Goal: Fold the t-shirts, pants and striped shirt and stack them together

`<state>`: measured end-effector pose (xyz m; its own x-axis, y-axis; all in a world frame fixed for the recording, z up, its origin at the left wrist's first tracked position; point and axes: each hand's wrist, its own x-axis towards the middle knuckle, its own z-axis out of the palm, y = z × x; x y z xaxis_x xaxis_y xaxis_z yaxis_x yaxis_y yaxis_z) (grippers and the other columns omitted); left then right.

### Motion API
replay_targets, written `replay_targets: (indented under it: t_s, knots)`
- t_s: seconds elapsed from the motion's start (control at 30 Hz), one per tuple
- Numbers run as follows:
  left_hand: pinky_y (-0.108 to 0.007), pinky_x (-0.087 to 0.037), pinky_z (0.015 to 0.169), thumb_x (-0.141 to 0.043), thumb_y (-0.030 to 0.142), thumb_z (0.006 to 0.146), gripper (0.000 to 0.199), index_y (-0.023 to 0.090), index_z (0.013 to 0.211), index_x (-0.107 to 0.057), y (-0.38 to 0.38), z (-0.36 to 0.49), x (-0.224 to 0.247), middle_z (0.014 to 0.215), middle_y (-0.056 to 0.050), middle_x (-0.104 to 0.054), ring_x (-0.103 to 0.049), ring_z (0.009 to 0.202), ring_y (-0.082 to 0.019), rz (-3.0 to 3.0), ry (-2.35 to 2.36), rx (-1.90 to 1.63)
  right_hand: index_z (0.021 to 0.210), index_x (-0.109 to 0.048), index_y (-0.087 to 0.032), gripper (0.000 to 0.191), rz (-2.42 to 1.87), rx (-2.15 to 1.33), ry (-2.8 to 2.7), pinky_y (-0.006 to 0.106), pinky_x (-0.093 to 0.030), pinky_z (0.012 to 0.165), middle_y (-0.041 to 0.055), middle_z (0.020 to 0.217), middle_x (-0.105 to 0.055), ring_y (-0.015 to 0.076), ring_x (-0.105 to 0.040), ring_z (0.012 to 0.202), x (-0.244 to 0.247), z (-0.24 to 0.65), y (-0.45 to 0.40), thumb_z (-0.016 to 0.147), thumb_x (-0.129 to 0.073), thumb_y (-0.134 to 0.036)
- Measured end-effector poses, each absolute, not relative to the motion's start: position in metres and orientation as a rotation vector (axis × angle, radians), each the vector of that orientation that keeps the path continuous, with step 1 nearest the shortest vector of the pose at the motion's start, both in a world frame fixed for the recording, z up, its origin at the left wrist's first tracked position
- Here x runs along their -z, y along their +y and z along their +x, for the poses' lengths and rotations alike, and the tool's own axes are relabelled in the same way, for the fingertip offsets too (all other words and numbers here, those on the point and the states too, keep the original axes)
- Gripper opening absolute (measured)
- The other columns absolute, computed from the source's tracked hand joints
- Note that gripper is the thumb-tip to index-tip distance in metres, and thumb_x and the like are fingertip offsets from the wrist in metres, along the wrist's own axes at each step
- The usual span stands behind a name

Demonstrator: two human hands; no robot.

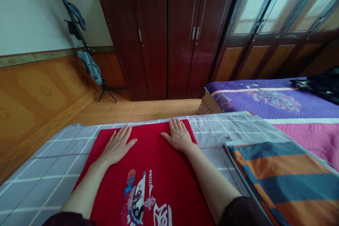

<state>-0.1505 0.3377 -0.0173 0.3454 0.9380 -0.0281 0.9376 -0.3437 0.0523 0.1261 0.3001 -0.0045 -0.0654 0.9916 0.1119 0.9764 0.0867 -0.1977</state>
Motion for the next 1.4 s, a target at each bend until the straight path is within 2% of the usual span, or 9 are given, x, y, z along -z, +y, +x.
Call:
replay_targets:
  t_s: [0.17, 0.37, 0.6, 0.7, 0.87, 1.03, 1.13, 1.27, 1.4]
  knots:
    - [-0.045, -0.012, 0.113, -0.019, 0.054, 0.088, 0.077, 0.002, 0.146, -0.016, 0.363, -0.199, 0.033, 0.152, -0.014, -0.014, -0.011, 0.141, -0.025, 2.400, 2.064, -0.028, 0.142, -0.025, 0.002, 0.085, -2.181, -0.032, -1.948, 0.044, -0.013, 0.110, 0.0235, 0.148, -0.021, 0.0346, -0.016, 0.138, 0.010, 0.160, 0.312, 0.089, -0.026, -0.064]
    - [-0.048, -0.017, 0.110, -0.017, 0.057, 0.087, 0.080, 0.003, 0.145, -0.021, 0.367, -0.210, 0.037, 0.151, -0.016, -0.020, -0.016, 0.140, -0.028, 2.301, 2.212, -0.053, 0.143, -0.023, 0.001, 0.085, -2.228, -0.019, -1.908, 0.044, -0.013, 0.109, 0.0217, 0.149, -0.021, 0.0338, -0.016, 0.138, 0.012, 0.157, 0.312, 0.089, -0.024, -0.064]
    - [-0.052, -0.016, 0.110, -0.016, 0.057, 0.088, 0.080, 0.000, 0.143, -0.023, 0.358, -0.198, 0.018, 0.150, -0.017, -0.021, -0.015, 0.140, -0.030, 2.261, 2.289, -0.142, 0.143, -0.023, 0.002, 0.085, -2.230, -0.012, -1.885, 0.045, -0.010, 0.109, 0.0224, 0.149, -0.022, 0.0343, -0.014, 0.138, 0.014, 0.157, 0.313, 0.089, -0.022, -0.064]
    - [-0.051, -0.014, 0.111, -0.020, 0.056, 0.089, 0.077, 0.004, 0.146, -0.017, 0.328, -0.164, -0.003, 0.152, -0.014, -0.016, -0.012, 0.140, -0.028, 2.374, 2.051, -0.153, 0.143, -0.021, 0.002, 0.084, -2.229, -0.025, -1.880, 0.045, -0.009, 0.109, 0.0230, 0.149, -0.021, 0.0344, -0.013, 0.138, 0.013, 0.155, 0.312, 0.090, -0.022, -0.062]
    - [-0.053, -0.015, 0.110, -0.027, 0.065, 0.087, 0.074, 0.024, 0.148, -0.013, 0.245, -0.125, -0.014, 0.153, -0.004, -0.009, -0.009, 0.141, -0.028, 2.571, 1.497, -0.033, 0.143, -0.022, 0.002, 0.082, -2.223, -0.101, -1.899, 0.047, -0.010, 0.109, 0.0239, 0.149, -0.019, 0.0343, -0.013, 0.138, 0.003, 0.159, 0.311, 0.090, -0.026, -0.060]
    - [-0.055, -0.012, 0.110, -0.027, 0.062, 0.088, 0.073, 0.017, 0.146, -0.022, 0.209, -0.146, 0.013, 0.152, -0.011, -0.016, -0.012, 0.140, -0.030, 2.547, 1.798, -0.093, 0.141, -0.019, 0.007, 0.079, -2.155, -0.158, -1.936, 0.053, -0.008, 0.108, 0.0294, 0.148, -0.014, 0.0368, -0.010, 0.138, -0.020, 0.133, 0.288, 0.091, -0.033, -0.052]
    - [-0.053, -0.013, 0.111, -0.027, 0.052, 0.092, 0.065, 0.016, 0.146, -0.024, 0.212, -0.155, 0.024, 0.152, -0.010, -0.018, -0.014, 0.140, -0.028, 2.585, 1.881, -0.162, 0.144, -0.019, -0.001, 0.077, -1.915, -0.165, -2.122, 0.048, -0.005, 0.111, 0.0209, 0.151, -0.012, 0.0317, -0.006, 0.140, -0.026, 0.069, 0.250, 0.089, -0.037, -0.052]
    - [-0.050, -0.012, 0.111, -0.029, 0.030, 0.091, 0.054, 0.015, 0.144, -0.030, 0.216, -0.162, 0.027, 0.151, -0.007, -0.023, -0.015, 0.140, -0.026, 2.651, 1.856, -0.023, 0.144, -0.027, -0.019, 0.061, -1.630, -0.230, -2.329, 0.035, -0.017, 0.112, 0.0057, 0.150, -0.027, 0.0195, -0.020, 0.138, -0.018, -0.014, 0.206, 0.092, -0.029, -0.051]
    - [-0.052, -0.014, 0.110, -0.028, 0.040, 0.092, 0.058, 0.019, 0.145, -0.025, 0.221, -0.183, 0.027, 0.152, -0.006, -0.018, -0.015, 0.140, -0.028, 2.592, 1.941, -0.054, 0.142, -0.031, -0.012, 0.074, -1.724, -0.245, -2.285, 0.040, -0.018, 0.111, 0.0127, 0.148, -0.029, 0.0245, -0.020, 0.138, -0.009, 0.004, 0.206, 0.088, -0.029, -0.062]
